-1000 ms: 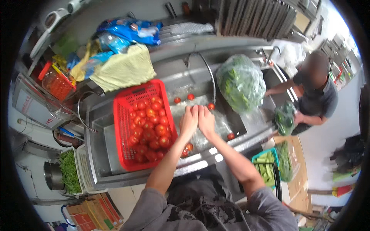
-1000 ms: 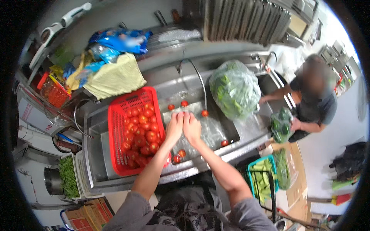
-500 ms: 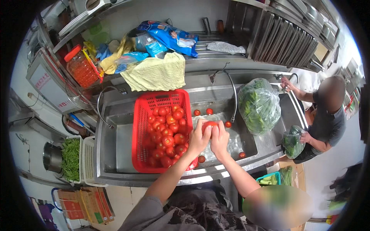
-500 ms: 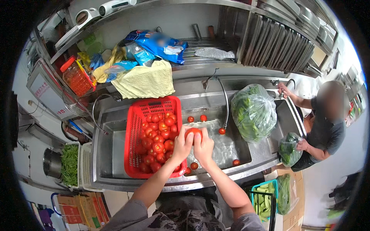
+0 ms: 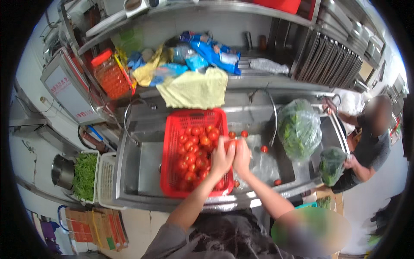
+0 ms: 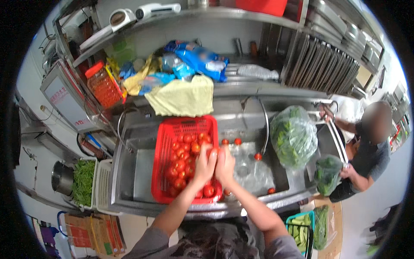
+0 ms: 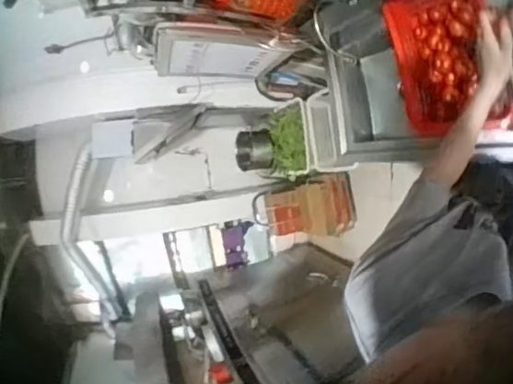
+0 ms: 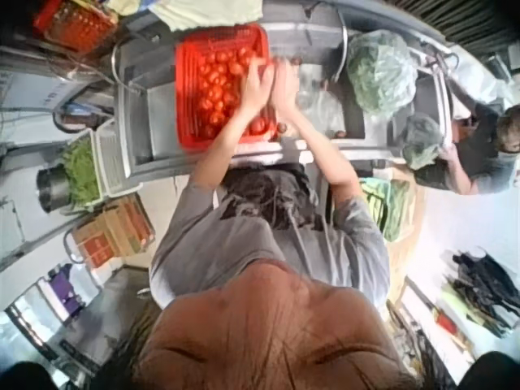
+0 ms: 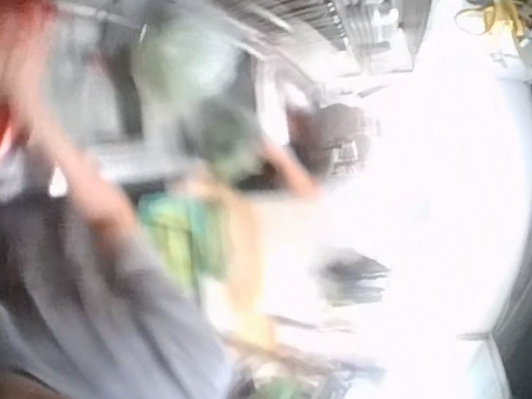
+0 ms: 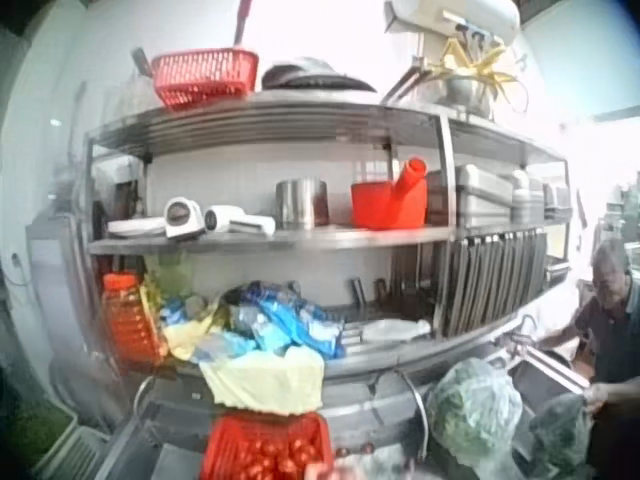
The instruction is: The person washes tomatoes by hand in a water-filled sink basin, scrubbing each one individually and placing them into a red plastic basket.
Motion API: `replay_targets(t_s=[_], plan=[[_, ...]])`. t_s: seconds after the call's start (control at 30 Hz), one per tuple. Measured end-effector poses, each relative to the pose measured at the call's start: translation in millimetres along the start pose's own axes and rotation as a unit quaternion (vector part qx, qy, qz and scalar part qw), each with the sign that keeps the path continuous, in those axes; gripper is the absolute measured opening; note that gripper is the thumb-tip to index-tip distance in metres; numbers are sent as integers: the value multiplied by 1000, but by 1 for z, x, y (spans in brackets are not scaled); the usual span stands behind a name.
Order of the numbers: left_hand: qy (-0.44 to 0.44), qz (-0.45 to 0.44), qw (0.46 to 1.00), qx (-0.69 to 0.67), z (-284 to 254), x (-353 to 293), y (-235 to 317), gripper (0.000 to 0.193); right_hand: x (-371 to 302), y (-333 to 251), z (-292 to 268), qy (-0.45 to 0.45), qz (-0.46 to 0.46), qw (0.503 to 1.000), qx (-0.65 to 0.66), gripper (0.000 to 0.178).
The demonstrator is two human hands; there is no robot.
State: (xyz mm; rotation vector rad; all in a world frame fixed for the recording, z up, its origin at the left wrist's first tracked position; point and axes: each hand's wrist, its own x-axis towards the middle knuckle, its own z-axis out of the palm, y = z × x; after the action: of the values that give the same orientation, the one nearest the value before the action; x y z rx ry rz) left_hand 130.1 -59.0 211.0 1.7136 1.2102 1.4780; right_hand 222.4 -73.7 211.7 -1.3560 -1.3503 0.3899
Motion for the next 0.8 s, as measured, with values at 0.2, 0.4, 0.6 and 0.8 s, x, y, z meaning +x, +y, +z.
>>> replay_targets(t_s=[0.2,0.4,0.6,0.8], plan=[[-89,-96,991,-6,-31,-2,-17,41,-11,14,21,-75,72,995,-2,36],[-107,-196,974,45,-51,-30,-80,47,-30,37,56,-177,114,976,-62,44],[-249,-287,923,55,-76,-53,-105,46,-48,58,49,-330,115,936,-53,49],[-351,-168,912,129,-91,-75,-136,43,-86,82,39,-397,300,867,-34,50]])
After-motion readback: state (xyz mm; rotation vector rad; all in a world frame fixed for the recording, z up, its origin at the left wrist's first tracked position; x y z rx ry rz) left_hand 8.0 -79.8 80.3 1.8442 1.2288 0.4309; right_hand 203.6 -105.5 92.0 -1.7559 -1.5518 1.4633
